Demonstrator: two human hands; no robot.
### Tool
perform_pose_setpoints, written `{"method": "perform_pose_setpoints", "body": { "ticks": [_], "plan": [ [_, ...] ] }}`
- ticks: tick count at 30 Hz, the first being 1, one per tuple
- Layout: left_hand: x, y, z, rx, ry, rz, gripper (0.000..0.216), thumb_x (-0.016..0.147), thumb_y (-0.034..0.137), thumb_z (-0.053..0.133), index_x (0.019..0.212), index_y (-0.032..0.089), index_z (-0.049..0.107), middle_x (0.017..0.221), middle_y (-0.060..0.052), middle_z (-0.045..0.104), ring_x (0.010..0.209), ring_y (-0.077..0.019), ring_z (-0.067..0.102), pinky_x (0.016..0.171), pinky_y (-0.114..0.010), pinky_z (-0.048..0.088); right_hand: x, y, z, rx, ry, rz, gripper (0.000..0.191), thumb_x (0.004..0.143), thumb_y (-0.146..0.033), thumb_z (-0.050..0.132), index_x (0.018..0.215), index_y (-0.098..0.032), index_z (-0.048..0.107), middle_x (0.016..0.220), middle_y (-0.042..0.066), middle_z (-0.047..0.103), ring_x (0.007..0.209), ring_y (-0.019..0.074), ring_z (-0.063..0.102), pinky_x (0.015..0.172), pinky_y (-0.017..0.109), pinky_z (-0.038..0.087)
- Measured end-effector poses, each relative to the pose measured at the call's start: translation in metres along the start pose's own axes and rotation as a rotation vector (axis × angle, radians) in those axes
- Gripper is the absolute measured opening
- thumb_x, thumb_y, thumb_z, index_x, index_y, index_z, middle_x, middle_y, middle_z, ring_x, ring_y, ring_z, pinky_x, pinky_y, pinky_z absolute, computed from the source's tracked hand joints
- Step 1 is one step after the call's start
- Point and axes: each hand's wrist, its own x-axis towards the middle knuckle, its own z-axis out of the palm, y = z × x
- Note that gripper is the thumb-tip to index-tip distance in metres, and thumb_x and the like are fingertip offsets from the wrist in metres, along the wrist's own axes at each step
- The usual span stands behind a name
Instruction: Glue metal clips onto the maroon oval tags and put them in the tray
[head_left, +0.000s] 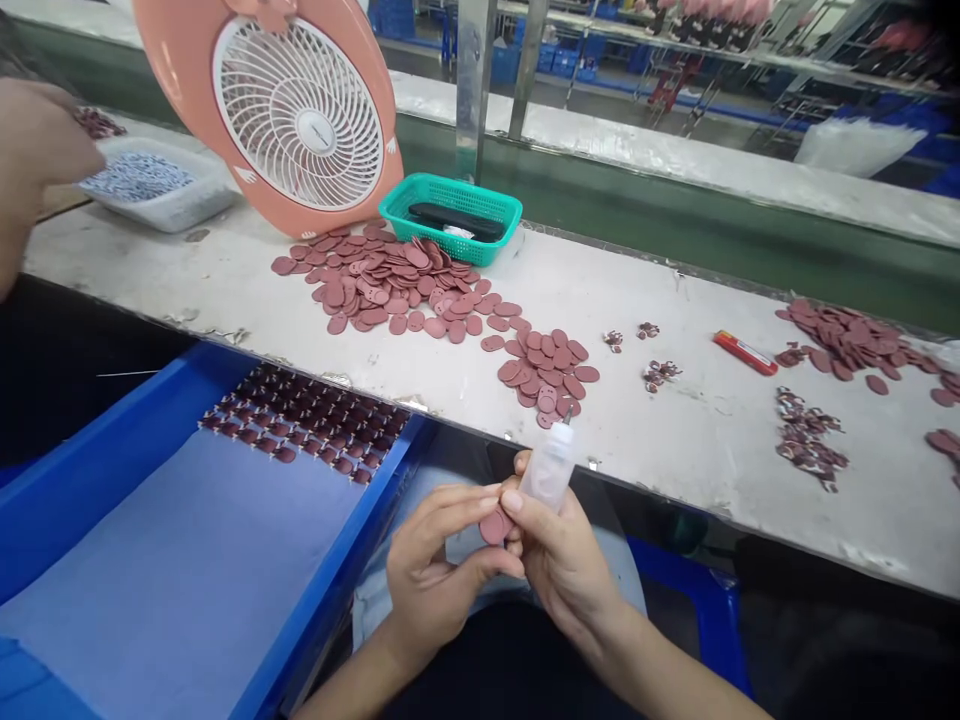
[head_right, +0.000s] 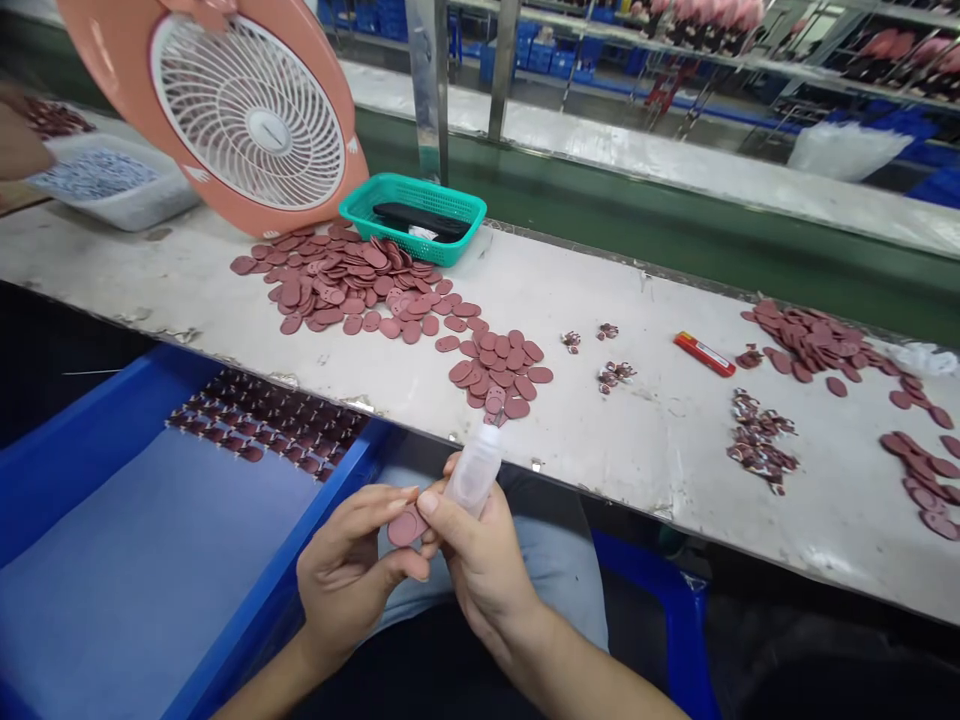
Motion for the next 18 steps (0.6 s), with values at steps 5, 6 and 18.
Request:
{"method": "perform_pose_setpoints", "body": {
  "ticks": [5, 6, 18],
  "plan": [
    [0.002, 0.003, 0.002, -0.227, 0.124, -0.329, 0.024, 0.081, 0.034, 0.08, 0.105, 0.033, 0.08, 0.098, -0.004, 0.078, 0.089, -0.0176, 0.071, 0.08, -0.026, 0.057, 0.004, -0.003, -0.015, -0.166, -0.006, -0.118, 0.053, 0.079, -0.049, 0.077, 0.112, -0.026, 0.042, 0.068, -0.007, 0.057, 0.047, 0.0096, 0.051, 0.039, 0.018, 0.046],
    [0.005, 0.004, 0.002, -0.312, 0.158, -0.417, 0.023, 0.083, 0.037, 0.078, 0.105, 0.033, 0.08, 0.096, -0.003, 0.078, 0.087, -0.017, 0.071, 0.077, -0.025, 0.058, 0.003, -0.007, -0.022, -0.231, -0.015, -0.156, 0.055, 0.082, -0.053, 0.072, 0.117, -0.028, 0.039, 0.07, -0.006, 0.058, 0.046, 0.01, 0.05, 0.038, 0.019, 0.046],
    [0.025, 0.012, -0.001, -0.709, 0.125, -0.823, 0.039, 0.074, 0.047, 0.084, 0.106, 0.026, 0.079, 0.09, -0.002, 0.074, 0.076, -0.0115, 0.069, 0.053, -0.012, 0.054, -0.034, -0.055, -0.051, -0.634, 0.11, -0.758, 0.042, 0.096, -0.059, 0.05, 0.118, -0.026, 0.062, 0.061, -0.002, 0.045, 0.036, 0.0073, 0.027, 0.031, 0.023, 0.025]
  ]
}}
